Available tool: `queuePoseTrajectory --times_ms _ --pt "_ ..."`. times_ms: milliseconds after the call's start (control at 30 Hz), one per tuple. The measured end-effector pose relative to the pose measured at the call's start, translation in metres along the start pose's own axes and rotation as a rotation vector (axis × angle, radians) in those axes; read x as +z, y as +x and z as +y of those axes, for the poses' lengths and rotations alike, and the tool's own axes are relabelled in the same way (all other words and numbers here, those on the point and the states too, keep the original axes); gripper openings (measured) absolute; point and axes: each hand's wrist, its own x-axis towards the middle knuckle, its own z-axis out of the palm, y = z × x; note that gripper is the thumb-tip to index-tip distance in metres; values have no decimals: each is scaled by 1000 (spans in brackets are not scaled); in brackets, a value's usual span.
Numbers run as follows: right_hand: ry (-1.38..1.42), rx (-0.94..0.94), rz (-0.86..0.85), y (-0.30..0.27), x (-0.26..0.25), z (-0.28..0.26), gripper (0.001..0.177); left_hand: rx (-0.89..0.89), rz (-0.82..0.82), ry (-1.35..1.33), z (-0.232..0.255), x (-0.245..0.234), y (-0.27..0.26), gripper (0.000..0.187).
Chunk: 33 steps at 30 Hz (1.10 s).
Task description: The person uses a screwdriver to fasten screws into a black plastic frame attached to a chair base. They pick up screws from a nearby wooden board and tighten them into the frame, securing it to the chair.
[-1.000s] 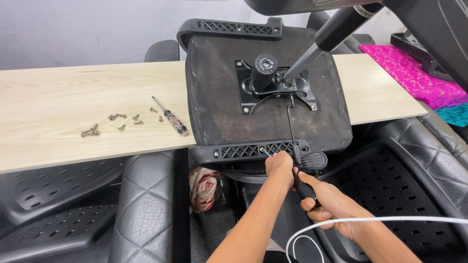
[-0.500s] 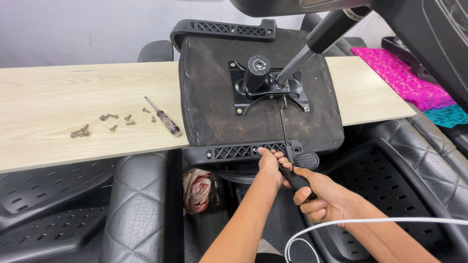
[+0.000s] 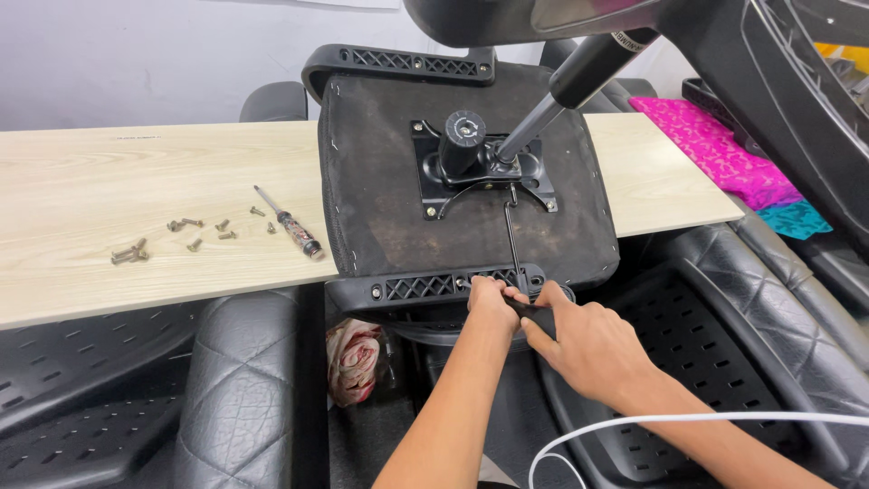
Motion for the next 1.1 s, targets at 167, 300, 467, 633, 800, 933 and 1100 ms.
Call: queuePoseTrajectory --times_ms 167,300,467,633,800,933,1100 --pt "329 173 -102 25 -9 -2 47 -69 -347 -248 -20 -12 -13 56" --pt "404 231 -230 35 -26 -8 51 8 -222 -254 -14 4 -24 33" --pt "-41 -127 46 12 -42 -15 45 7 -165 -279 -14 14 -34 30" --pt "-11 -215 5 11 -50 -25 40 7 -178 -267 -3 13 -24 28" --pt "2 -256 33 17 -44 -30 37 32 -183 -282 3 1 -25 25" --pt "110 -231 83 20 -32 -19 35 47 -195 -259 1 -11 -36 24" --pt "519 96 162 36 -14 -18 42 13 -250 -407 5 -1 -28 25"
